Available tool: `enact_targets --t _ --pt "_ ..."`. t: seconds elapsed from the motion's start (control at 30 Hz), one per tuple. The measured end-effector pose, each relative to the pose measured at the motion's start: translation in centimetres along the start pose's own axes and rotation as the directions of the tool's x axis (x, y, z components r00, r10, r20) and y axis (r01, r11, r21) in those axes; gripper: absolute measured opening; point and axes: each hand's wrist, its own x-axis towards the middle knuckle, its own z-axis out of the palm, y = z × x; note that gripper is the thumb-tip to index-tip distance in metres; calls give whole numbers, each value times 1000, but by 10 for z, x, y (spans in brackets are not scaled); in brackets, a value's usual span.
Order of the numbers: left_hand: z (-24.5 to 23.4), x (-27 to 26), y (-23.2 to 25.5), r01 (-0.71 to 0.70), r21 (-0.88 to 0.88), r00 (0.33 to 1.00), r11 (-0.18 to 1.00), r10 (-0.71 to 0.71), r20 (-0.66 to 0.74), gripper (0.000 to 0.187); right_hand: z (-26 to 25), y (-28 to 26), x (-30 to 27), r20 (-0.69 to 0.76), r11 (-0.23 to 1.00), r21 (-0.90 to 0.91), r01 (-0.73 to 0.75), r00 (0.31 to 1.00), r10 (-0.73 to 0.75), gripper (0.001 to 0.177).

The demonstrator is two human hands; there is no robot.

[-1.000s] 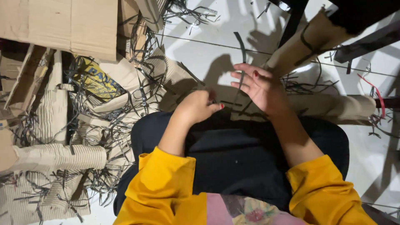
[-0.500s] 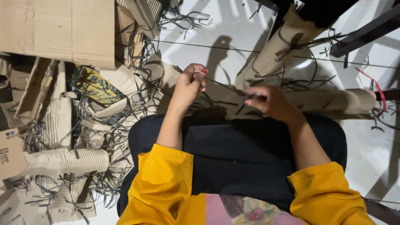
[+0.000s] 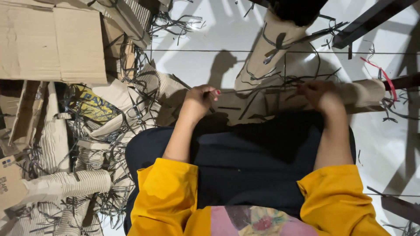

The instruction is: Wrapping corrugated cardboard around a chair leg and securing it with black plastic string

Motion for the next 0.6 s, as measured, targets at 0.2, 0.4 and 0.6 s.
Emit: enact_targets --t 0.2,0.4,0.6 --pt "-33 -12 28 -220 -252 951 942 149 -272 19 29 37 51 -138 999 -32 17 990 -22 33" --pt "-29 -3 24 -314 -673 926 670 61 -372 28 79 25 32 190 786 217 579 764 -616 34" --pt "-15 -11 21 -271 -719 959 640 110 -263 49 99 -99 -67 258 825 283 489 790 -556 103"
